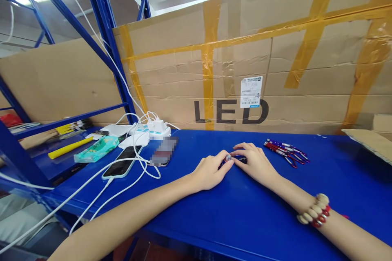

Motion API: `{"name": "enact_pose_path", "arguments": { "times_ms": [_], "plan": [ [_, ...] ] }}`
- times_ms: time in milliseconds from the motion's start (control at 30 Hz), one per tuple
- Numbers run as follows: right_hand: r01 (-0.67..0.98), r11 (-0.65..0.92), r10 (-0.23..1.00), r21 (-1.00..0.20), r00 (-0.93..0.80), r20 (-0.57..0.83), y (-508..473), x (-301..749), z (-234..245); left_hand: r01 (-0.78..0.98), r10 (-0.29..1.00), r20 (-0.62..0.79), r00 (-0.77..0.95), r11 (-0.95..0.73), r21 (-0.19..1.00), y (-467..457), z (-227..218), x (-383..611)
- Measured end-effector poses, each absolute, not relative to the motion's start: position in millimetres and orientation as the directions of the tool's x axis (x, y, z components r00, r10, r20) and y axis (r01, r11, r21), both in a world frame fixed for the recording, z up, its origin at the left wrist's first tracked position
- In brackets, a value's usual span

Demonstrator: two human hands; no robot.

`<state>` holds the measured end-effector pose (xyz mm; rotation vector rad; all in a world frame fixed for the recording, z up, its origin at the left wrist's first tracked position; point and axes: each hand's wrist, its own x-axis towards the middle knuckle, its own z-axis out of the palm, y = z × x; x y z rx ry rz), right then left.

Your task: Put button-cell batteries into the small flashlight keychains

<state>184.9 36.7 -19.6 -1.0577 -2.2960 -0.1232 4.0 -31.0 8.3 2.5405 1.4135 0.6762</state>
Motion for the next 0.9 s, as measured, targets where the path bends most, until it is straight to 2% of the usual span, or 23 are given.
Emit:
{"name": "enact_pose_path", "arguments": {
  "times_ms": [233, 367, 567, 900],
  "plan": [
    [0.691, 0.691, 0.659, -0.214, -0.481, 0.578, 41, 187, -22, 0.752, 0.801, 0.312, 0.511, -0.592, 0.290, -30, 8, 2],
    [0.664, 0.717, 0.607, -0.212, -0.446, 0.658, 39, 185, -17, 0.764, 0.808, 0.316, 0.498, -0.581, 0.282, -26, 7, -1],
    [0.624, 0.739, 0.531, -0.256, -0.306, 0.790, 23, 177, -3, 0.793, 0.839, 0.287, 0.463, -0.536, 0.289, -23, 6, -3],
    [0.540, 0.792, 0.536, -0.283, -0.394, 0.747, 18, 174, -6, 0.799, 0.860, 0.223, 0.459, -0.510, 0.319, -23, 10, -5]
  ]
}}
